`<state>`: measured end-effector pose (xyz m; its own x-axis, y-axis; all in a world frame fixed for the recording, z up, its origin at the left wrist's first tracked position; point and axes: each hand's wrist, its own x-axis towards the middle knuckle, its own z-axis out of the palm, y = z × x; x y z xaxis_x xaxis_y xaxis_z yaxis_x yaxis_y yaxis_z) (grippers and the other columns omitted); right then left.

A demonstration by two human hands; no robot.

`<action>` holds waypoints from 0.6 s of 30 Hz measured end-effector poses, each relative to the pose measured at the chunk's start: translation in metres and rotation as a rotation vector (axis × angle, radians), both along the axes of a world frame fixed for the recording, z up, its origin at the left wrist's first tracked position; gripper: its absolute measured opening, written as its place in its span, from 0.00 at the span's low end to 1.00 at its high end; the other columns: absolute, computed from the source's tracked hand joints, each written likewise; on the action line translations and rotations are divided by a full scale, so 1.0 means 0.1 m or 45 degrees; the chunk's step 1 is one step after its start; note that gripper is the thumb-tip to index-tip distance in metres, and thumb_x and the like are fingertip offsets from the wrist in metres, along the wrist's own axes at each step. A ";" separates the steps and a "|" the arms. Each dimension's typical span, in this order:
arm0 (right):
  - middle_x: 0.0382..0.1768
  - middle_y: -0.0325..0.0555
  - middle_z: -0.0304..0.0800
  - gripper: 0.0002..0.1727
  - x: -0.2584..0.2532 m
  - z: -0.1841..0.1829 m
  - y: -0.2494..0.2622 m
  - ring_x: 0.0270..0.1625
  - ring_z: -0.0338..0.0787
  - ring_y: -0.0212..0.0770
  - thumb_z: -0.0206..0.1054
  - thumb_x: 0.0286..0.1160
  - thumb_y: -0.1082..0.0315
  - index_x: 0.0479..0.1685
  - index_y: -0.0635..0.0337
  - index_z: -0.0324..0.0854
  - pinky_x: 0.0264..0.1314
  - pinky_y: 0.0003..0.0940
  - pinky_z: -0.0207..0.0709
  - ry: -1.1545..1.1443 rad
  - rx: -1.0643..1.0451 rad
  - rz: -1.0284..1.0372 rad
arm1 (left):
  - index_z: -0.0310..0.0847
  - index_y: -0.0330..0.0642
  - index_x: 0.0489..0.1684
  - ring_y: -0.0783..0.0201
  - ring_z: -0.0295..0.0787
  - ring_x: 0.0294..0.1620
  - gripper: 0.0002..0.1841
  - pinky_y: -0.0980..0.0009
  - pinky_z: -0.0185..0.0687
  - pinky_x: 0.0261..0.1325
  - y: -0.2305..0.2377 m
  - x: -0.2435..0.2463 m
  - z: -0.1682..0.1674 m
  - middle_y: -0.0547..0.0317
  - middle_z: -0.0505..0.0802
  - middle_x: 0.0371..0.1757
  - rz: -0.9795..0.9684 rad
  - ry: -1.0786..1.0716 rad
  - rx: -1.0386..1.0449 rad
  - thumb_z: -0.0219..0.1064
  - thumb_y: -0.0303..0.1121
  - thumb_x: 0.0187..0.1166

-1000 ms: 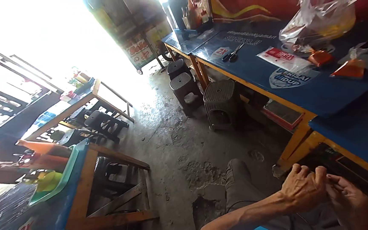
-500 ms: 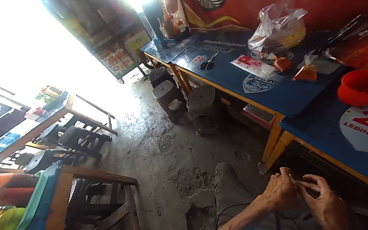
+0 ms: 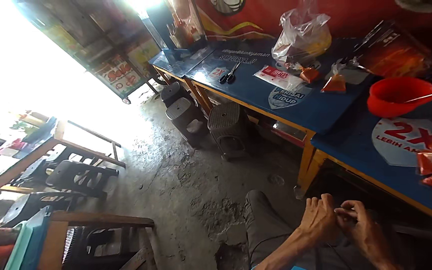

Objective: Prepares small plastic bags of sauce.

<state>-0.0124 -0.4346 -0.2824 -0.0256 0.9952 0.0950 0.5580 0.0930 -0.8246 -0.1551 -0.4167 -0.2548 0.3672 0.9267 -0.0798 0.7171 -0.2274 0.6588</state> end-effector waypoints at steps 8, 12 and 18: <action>0.36 0.49 0.89 0.26 0.01 0.03 0.03 0.31 0.85 0.33 0.69 0.57 0.77 0.59 0.72 0.69 0.35 0.30 0.81 0.385 -0.172 -0.087 | 0.76 0.25 0.64 0.39 0.86 0.58 0.26 0.49 0.77 0.67 -0.05 0.03 -0.11 0.36 0.90 0.52 -0.053 -0.014 0.179 0.74 0.24 0.65; 0.38 0.45 0.91 0.23 0.07 0.03 0.06 0.33 0.87 0.29 0.68 0.64 0.72 0.59 0.69 0.69 0.36 0.26 0.81 0.409 -0.163 -0.042 | 0.84 0.28 0.52 0.40 0.89 0.53 0.16 0.48 0.80 0.64 -0.06 0.03 -0.15 0.39 0.92 0.45 -0.009 0.011 0.347 0.73 0.26 0.67; 0.44 0.57 0.93 0.22 0.05 0.16 0.04 0.43 0.93 0.54 0.72 0.71 0.70 0.60 0.70 0.74 0.49 0.54 0.86 -0.022 -0.061 -0.119 | 0.91 0.38 0.42 0.40 0.89 0.49 0.08 0.47 0.81 0.56 -0.02 0.06 -0.22 0.43 0.92 0.40 0.090 0.025 0.547 0.70 0.27 0.68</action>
<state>-0.0072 -0.4311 -0.2667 0.0666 0.9966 0.0478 0.5768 0.0006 -0.8169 -0.1492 -0.4183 -0.2772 0.3038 0.9000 0.3125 0.7524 -0.4279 0.5008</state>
